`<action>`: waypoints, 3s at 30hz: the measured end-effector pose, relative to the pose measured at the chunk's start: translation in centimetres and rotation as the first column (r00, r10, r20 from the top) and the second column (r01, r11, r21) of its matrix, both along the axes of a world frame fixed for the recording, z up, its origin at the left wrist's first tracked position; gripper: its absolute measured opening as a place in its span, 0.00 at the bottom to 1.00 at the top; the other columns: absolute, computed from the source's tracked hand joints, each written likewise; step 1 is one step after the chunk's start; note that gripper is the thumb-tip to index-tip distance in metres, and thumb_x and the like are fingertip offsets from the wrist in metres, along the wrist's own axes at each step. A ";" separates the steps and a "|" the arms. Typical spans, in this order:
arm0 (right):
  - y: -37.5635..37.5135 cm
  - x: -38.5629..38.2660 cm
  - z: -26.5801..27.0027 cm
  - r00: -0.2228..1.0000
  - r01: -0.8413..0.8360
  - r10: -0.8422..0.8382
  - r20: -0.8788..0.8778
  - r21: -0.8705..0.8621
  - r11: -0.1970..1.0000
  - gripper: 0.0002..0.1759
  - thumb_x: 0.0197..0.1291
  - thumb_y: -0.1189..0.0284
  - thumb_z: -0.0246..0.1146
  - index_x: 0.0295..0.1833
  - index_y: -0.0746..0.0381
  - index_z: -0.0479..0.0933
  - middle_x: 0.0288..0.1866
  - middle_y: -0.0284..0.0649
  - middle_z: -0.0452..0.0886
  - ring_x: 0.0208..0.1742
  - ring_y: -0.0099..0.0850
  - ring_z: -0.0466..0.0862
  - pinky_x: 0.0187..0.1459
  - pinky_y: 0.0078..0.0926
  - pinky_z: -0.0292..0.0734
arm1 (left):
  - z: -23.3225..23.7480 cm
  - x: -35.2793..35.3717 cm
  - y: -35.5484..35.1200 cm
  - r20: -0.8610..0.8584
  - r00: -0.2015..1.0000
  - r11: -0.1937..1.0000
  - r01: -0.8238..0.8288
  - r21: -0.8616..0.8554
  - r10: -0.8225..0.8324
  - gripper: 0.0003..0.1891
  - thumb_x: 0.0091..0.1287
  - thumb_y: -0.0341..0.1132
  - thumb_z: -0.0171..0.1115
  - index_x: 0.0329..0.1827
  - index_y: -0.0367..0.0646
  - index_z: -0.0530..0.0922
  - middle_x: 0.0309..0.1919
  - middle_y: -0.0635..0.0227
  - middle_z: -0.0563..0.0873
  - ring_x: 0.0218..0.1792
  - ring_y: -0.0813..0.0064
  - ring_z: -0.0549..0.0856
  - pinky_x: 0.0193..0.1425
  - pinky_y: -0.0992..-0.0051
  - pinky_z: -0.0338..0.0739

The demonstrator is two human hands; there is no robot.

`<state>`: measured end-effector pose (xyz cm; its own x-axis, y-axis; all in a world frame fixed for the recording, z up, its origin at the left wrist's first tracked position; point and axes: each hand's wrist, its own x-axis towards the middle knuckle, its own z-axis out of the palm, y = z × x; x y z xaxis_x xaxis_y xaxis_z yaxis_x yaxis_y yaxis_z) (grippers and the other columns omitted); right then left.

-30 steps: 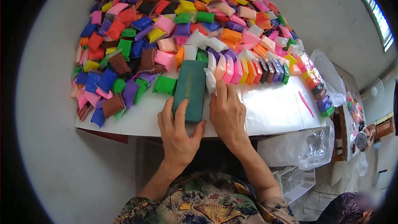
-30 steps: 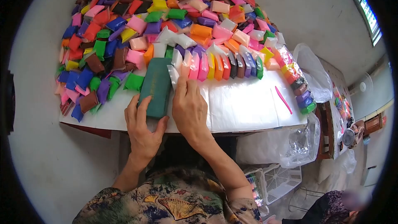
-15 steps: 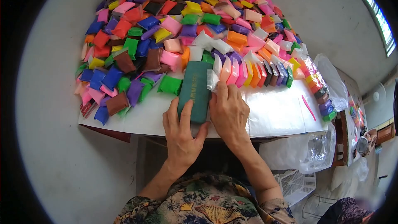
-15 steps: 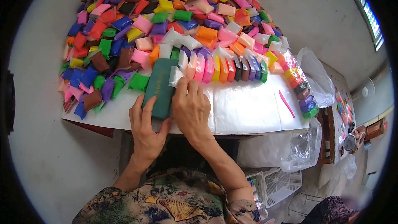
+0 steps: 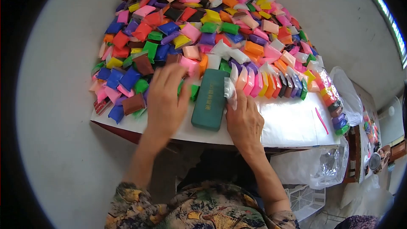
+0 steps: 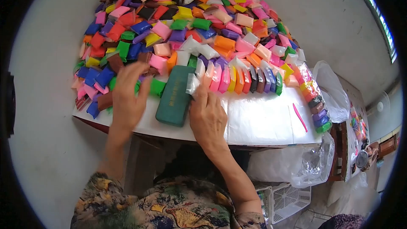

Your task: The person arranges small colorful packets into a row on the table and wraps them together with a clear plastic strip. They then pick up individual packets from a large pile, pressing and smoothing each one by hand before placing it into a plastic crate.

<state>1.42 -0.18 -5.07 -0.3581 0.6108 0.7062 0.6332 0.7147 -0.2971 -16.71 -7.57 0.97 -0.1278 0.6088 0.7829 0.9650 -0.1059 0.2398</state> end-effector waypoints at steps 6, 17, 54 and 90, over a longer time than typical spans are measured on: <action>-0.9 2.4 -0.3 0.994 -0.040 0.030 -0.102 -0.102 0.994 0.29 0.55 0.78 0.70 0.63 0.65 0.71 0.47 0.47 0.81 0.36 0.36 0.86 0.37 0.36 0.81 | 0.0 -7.0 10.0 -0.364 0.928 0.974 -0.154 -0.168 0.084 0.17 0.61 0.34 0.66 0.51 0.37 0.82 0.43 0.55 0.81 0.49 0.56 0.79 0.55 0.58 0.74; -2.3 7.3 -2.4 0.967 -0.183 0.161 -0.196 -0.101 0.978 0.22 0.56 0.83 0.65 0.58 0.70 0.74 0.51 0.54 0.80 0.48 0.49 0.83 0.49 0.40 0.81 | -2.1 -7.1 12.9 -0.483 0.838 0.920 -0.363 -0.148 0.253 0.20 0.55 0.39 0.71 0.47 0.38 0.78 0.46 0.56 0.80 0.52 0.57 0.79 0.54 0.61 0.74; -0.3 12.8 -0.4 0.915 -0.315 0.352 0.196 -0.196 0.929 0.29 0.65 0.72 0.62 0.70 0.69 0.69 0.73 0.53 0.70 0.77 0.49 0.67 0.78 0.50 0.55 | -5.6 13.1 2.3 0.566 0.736 0.786 0.573 -0.231 -0.370 0.12 0.63 0.23 0.64 0.49 0.30 0.78 0.43 0.52 0.77 0.48 0.51 0.79 0.53 0.60 0.74; -1.1 12.3 -2.0 0.997 -0.060 0.064 -0.053 0.071 0.996 0.10 0.49 0.80 0.68 0.36 0.61 0.74 0.44 0.39 0.78 0.50 0.41 0.78 0.66 0.54 0.65 | -7.2 14.5 2.6 0.154 0.913 0.902 0.401 -0.162 -0.379 0.07 0.61 0.19 0.61 0.40 0.33 0.75 0.38 0.54 0.75 0.42 0.51 0.77 0.47 0.58 0.73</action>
